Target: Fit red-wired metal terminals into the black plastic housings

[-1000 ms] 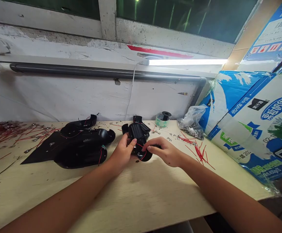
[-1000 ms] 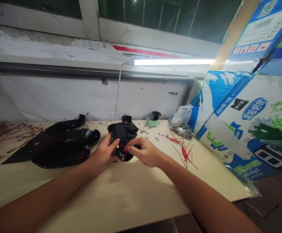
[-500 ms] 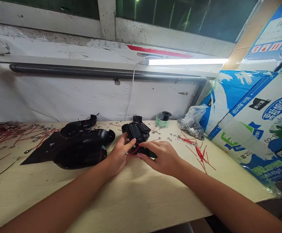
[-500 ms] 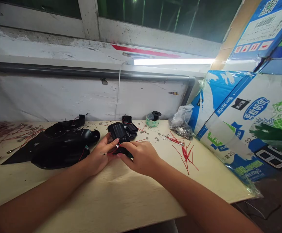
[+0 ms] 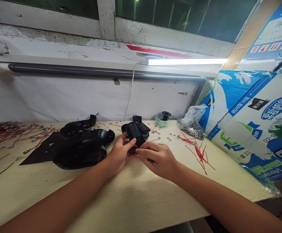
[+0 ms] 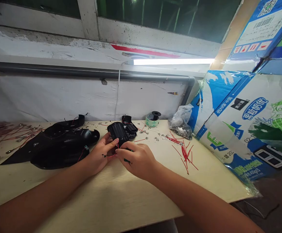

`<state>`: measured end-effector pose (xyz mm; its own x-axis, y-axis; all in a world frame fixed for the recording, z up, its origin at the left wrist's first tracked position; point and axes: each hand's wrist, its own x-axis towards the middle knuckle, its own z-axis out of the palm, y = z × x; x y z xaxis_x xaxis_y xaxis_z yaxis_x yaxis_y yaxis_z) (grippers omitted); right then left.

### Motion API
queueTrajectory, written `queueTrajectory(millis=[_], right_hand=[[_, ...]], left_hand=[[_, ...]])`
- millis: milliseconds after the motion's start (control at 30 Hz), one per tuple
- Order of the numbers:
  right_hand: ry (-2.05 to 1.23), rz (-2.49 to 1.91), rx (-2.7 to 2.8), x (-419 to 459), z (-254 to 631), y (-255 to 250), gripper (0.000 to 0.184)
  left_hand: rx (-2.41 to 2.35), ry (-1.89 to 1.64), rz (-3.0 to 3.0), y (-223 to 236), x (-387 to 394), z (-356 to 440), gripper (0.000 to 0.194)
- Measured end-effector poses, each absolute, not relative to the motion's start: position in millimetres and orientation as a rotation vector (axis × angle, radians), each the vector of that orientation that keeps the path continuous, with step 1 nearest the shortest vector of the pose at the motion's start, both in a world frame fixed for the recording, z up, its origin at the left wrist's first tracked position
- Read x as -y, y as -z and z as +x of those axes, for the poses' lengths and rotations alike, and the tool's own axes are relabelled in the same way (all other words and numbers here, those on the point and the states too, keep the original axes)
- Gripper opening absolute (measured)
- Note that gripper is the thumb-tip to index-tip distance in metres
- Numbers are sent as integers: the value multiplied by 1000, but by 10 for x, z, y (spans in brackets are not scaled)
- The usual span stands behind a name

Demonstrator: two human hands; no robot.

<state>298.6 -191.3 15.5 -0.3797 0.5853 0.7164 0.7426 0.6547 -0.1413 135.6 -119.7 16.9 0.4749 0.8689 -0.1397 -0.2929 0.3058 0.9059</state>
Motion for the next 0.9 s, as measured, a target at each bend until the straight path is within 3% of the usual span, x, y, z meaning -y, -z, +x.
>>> queueTrajectory(millis=[367, 500, 667, 800, 900], right_hand=[[474, -958, 2328, 1890, 2939, -66, 26], [261, -905, 2296, 1921, 2901, -78, 27], [-50, -829, 1774, 1962, 2900, -207, 24], [-144, -1081, 1503, 1857, 3043, -235, 16], [-433, -1303, 1395, 1730, 3146, -175, 9]], left_hand=[[-600, -883, 872, -100, 1131, 1371, 35], [-667, -819, 866, -181, 1172, 1355, 28], [-630, -821, 845, -191, 1172, 1347, 23], [-592, -804, 814, -139, 1118, 1341, 20], [-585, -783, 764, -129, 1089, 1330, 15]])
